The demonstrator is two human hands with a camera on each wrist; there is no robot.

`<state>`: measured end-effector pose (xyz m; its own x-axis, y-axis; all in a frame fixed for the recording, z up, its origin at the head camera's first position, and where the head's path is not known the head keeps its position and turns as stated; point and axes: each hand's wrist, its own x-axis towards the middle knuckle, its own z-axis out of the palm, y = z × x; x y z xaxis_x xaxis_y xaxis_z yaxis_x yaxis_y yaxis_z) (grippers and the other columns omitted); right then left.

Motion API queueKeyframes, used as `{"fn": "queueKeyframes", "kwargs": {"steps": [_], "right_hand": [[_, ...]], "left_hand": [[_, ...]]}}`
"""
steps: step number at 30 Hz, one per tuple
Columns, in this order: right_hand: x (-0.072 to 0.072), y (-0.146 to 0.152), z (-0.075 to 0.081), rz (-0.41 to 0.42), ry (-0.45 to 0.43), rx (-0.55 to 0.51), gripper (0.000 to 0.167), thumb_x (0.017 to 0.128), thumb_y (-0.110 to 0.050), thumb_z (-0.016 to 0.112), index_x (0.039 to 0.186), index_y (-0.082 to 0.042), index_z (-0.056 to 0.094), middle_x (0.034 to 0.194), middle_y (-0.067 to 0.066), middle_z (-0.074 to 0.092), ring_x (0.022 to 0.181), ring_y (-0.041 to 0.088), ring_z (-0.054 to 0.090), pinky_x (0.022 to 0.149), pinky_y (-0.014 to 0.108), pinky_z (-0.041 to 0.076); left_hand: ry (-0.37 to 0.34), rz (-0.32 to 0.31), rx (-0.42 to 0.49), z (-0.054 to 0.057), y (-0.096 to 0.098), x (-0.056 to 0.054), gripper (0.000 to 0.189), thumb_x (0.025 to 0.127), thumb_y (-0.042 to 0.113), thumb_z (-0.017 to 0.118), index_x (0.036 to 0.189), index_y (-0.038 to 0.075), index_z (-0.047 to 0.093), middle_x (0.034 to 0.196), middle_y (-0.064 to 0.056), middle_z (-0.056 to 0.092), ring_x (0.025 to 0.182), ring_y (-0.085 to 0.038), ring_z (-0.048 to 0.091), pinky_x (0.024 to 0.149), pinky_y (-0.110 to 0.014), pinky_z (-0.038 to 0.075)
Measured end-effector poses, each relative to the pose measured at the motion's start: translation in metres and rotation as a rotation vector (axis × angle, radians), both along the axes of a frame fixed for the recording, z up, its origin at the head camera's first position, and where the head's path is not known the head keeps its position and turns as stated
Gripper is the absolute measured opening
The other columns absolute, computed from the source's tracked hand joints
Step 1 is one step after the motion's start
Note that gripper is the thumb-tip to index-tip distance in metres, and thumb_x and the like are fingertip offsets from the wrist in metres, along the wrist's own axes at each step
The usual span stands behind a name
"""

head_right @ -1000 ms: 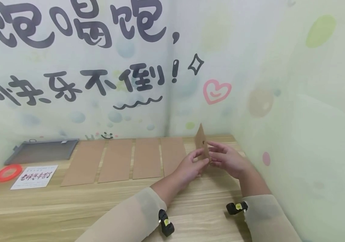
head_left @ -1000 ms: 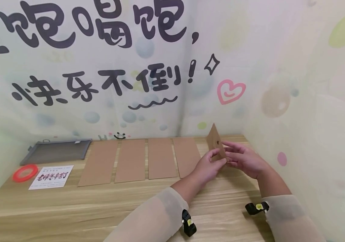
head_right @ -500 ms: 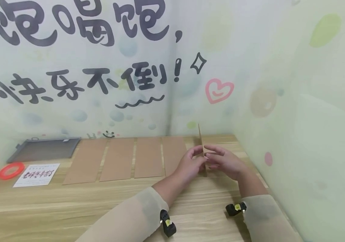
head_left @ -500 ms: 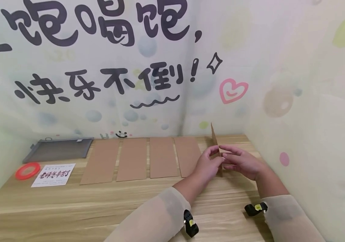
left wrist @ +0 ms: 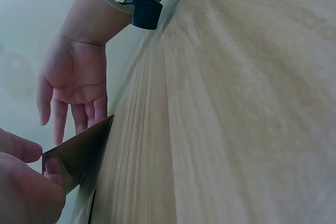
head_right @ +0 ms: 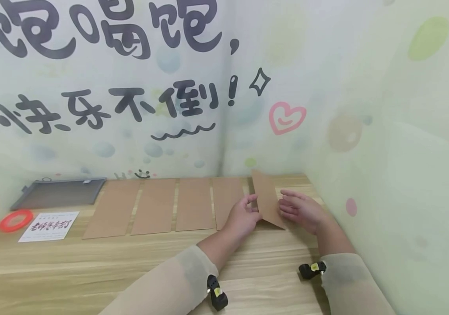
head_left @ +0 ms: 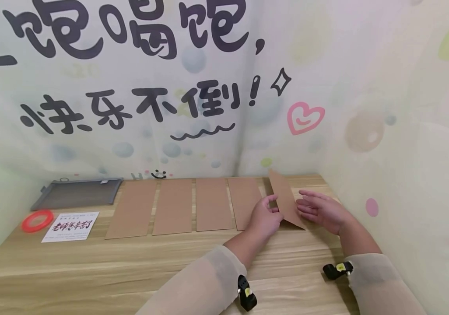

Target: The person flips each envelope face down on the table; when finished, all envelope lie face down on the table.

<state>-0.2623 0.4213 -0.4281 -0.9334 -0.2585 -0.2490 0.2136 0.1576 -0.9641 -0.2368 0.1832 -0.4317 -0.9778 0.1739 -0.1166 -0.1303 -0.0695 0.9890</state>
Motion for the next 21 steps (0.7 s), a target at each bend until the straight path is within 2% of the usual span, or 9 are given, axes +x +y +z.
{"fn": "queueKeyframes", "kwargs": {"steps": [4,7,10,12,14,18,21], "right_hand": [[0.0,0.001,0.0,0.003,0.019,0.013,0.072,0.116,-0.037,0.044,0.17,0.001,0.016,0.173,0.034,0.023,0.155,0.028,0.045,0.117,0.033,0.051],[0.0,0.002,-0.001,-0.013,0.025,0.024,0.07,0.116,-0.036,0.045,0.169,0.0,0.019,0.173,0.033,0.023,0.151,0.022,0.05,0.115,0.03,0.053],[0.0,0.001,-0.001,-0.029,0.043,0.032,0.07,0.115,-0.035,0.047,0.168,0.002,0.022,0.174,0.032,0.021,0.145,0.014,0.054,0.113,0.029,0.054],[-0.001,-0.001,0.001,-0.038,0.068,0.039,0.07,0.115,-0.035,0.048,0.167,0.004,0.021,0.174,0.033,0.021,0.144,0.011,0.054,0.113,0.028,0.053],[-0.002,-0.004,0.004,-0.041,0.103,0.047,0.07,0.115,-0.034,0.048,0.167,0.005,0.021,0.173,0.032,0.023,0.145,0.011,0.053,0.114,0.028,0.053],[-0.003,-0.02,0.013,-0.045,0.14,0.056,0.068,0.114,-0.035,0.05,0.166,0.002,0.026,0.167,0.018,0.044,0.142,0.009,0.054,0.117,0.029,0.051],[-0.003,-0.037,0.018,-0.041,0.137,0.044,0.066,0.113,-0.037,0.053,0.165,-0.001,0.033,0.159,0.007,0.052,0.148,0.019,0.052,0.118,0.033,0.05]], "left_hand": [[-0.02,0.002,-0.04,-0.003,-0.002,0.001,0.062,0.088,-0.004,0.071,0.147,0.014,0.062,0.137,-0.019,0.066,0.12,-0.022,0.065,0.08,-0.026,0.057],[-0.025,-0.005,-0.055,-0.006,-0.004,0.003,0.063,0.089,-0.001,0.072,0.148,0.013,0.06,0.149,-0.018,0.062,0.133,-0.028,0.062,0.095,-0.033,0.06],[-0.031,-0.025,-0.048,-0.008,-0.006,0.004,0.065,0.09,0.0,0.072,0.152,0.01,0.056,0.159,-0.018,0.055,0.143,-0.034,0.056,0.112,-0.042,0.056],[-0.033,-0.04,-0.047,-0.008,-0.009,0.004,0.066,0.09,0.001,0.072,0.153,0.009,0.054,0.162,-0.017,0.051,0.147,-0.037,0.053,0.119,-0.046,0.051],[-0.034,-0.052,-0.049,-0.008,-0.015,0.004,0.066,0.091,0.003,0.072,0.154,0.011,0.054,0.163,-0.016,0.051,0.149,-0.037,0.051,0.12,-0.047,0.05],[-0.01,-0.079,-0.068,-0.004,-0.035,0.0,0.064,0.094,0.01,0.072,0.155,0.013,0.053,0.163,-0.011,0.051,0.149,-0.034,0.05,0.12,-0.049,0.05],[0.042,-0.08,-0.102,0.0,-0.057,-0.006,0.062,0.096,0.014,0.071,0.155,0.012,0.052,0.163,-0.01,0.052,0.15,-0.035,0.049,0.122,-0.051,0.047]]}}
